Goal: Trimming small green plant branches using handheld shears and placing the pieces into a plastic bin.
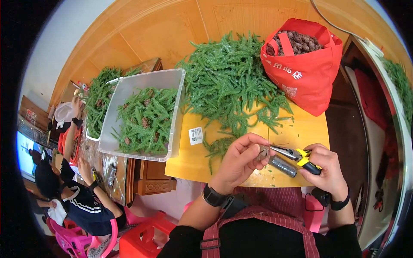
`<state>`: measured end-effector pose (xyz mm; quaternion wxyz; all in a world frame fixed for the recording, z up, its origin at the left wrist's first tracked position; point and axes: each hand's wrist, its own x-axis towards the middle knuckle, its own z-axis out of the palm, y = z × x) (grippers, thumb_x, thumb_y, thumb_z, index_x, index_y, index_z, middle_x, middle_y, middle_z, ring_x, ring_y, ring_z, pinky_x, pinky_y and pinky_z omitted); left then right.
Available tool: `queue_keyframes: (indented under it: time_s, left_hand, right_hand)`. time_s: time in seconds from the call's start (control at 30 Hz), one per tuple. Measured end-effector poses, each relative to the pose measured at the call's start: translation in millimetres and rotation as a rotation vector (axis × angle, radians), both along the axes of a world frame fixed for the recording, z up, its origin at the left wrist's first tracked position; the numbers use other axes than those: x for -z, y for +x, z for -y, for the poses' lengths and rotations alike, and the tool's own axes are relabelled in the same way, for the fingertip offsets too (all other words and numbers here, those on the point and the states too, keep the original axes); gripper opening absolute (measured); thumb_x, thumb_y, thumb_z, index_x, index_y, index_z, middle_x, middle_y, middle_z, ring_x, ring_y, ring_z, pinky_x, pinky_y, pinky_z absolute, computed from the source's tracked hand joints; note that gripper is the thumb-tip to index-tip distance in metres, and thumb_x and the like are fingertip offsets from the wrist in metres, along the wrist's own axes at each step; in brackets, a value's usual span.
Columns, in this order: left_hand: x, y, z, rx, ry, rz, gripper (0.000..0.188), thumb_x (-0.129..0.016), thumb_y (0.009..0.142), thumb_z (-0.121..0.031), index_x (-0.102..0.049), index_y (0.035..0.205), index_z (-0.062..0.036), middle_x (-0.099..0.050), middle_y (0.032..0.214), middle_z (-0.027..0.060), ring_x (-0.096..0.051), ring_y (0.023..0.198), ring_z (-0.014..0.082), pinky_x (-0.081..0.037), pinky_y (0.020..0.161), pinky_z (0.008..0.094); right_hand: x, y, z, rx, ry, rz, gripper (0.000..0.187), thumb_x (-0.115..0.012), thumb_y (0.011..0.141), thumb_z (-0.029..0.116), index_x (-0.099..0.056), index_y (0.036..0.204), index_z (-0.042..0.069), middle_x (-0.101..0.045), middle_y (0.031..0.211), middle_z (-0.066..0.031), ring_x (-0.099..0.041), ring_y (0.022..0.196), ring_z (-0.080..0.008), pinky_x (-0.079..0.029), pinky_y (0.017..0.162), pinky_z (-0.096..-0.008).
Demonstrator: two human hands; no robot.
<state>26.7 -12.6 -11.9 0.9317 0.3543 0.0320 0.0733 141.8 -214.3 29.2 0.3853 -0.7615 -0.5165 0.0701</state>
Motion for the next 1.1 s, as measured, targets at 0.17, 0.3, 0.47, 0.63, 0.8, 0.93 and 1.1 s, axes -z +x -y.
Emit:
queue_keyframes:
  time_s: [0.17,0.3,0.47,0.63,0.8,0.93,1.1]
  left_hand:
    - [2.0,0.1,-1.6,0.004,0.010,0.020,0.029,-0.059,0.083,-0.026,-0.050,0.099,-0.0041,-0.062,0.085,0.0109,-0.055,0.064,0.0119,-0.040,0.051,0.0173]
    - [1.6,-1.6,-1.9,0.002,0.006,0.004,0.028,-0.059,0.083,-0.026,-0.050,0.099,-0.0041,-0.062,0.084,0.0112,-0.054,0.063,0.0118,-0.040,0.051,0.0176]
    - [3.6,-2.2,-2.9,0.010,-0.010,0.007,0.026,-0.058,0.083,-0.024,-0.051,0.099,-0.0047,-0.062,0.084,0.0114,-0.054,0.063,0.0120,-0.041,0.051,0.0182]
    - [6.0,-2.1,-3.1,0.016,-0.017,0.022,0.022,-0.057,0.084,-0.020,-0.051,0.098,-0.0047,-0.062,0.085,0.0119,-0.055,0.065,0.0123,-0.041,0.053,0.0185]
    - [6.8,-1.5,-2.8,-0.019,-0.014,0.004,0.015,-0.053,0.084,-0.011,-0.052,0.098,-0.0044,-0.061,0.088,0.0124,-0.055,0.069,0.0126,-0.042,0.055,0.0196]
    - [8.1,0.1,-1.6,-0.132,0.137,0.057,0.013,-0.053,0.083,-0.003,-0.052,0.096,-0.0014,-0.059,0.088,0.0120,-0.056,0.071,0.0135,-0.045,0.060,0.0224]
    - [1.7,2.3,8.5,-0.359,0.437,0.092,0.013,-0.051,0.081,0.004,-0.052,0.094,0.0020,-0.055,0.089,0.0106,-0.056,0.075,0.0147,-0.047,0.066,0.0255]
  right_hand:
    - [-1.9,-0.8,-2.7,0.026,-0.009,0.045,0.019,-0.072,0.061,0.011,-0.056,0.064,0.002,-0.051,0.063,-0.0100,-0.056,0.073,-0.0292,-0.046,0.065,-0.0355]
    - [-3.9,-0.7,-3.8,0.019,-0.010,0.076,0.019,-0.072,0.060,0.011,-0.057,0.065,0.002,-0.052,0.064,-0.0101,-0.057,0.073,-0.0294,-0.046,0.065,-0.0357]
    - [-2.5,0.1,-4.5,0.007,-0.025,0.081,0.018,-0.072,0.060,0.011,-0.057,0.065,0.002,-0.052,0.064,-0.0103,-0.057,0.073,-0.0294,-0.046,0.064,-0.0357]
    - [-0.5,0.9,-3.3,-0.003,-0.032,0.098,0.018,-0.071,0.060,0.010,-0.056,0.064,0.002,-0.051,0.062,-0.0106,-0.056,0.069,-0.0288,-0.046,0.061,-0.0352]
    - [1.0,0.1,-5.2,0.040,-0.004,0.131,0.018,-0.068,0.057,0.004,-0.050,0.058,0.000,-0.051,0.058,-0.0128,-0.057,0.064,-0.0300,-0.045,0.054,-0.0337]
    - [3.3,0.8,-4.1,0.042,-0.021,0.137,0.018,-0.067,0.057,0.002,-0.050,0.058,0.000,-0.052,0.058,-0.0135,-0.057,0.063,-0.0300,-0.045,0.053,-0.0334]
    - [5.5,0.3,-4.7,0.073,-0.032,0.134,0.017,-0.066,0.057,0.001,-0.050,0.058,-0.001,-0.052,0.059,-0.0142,-0.057,0.063,-0.0304,-0.045,0.053,-0.0332]
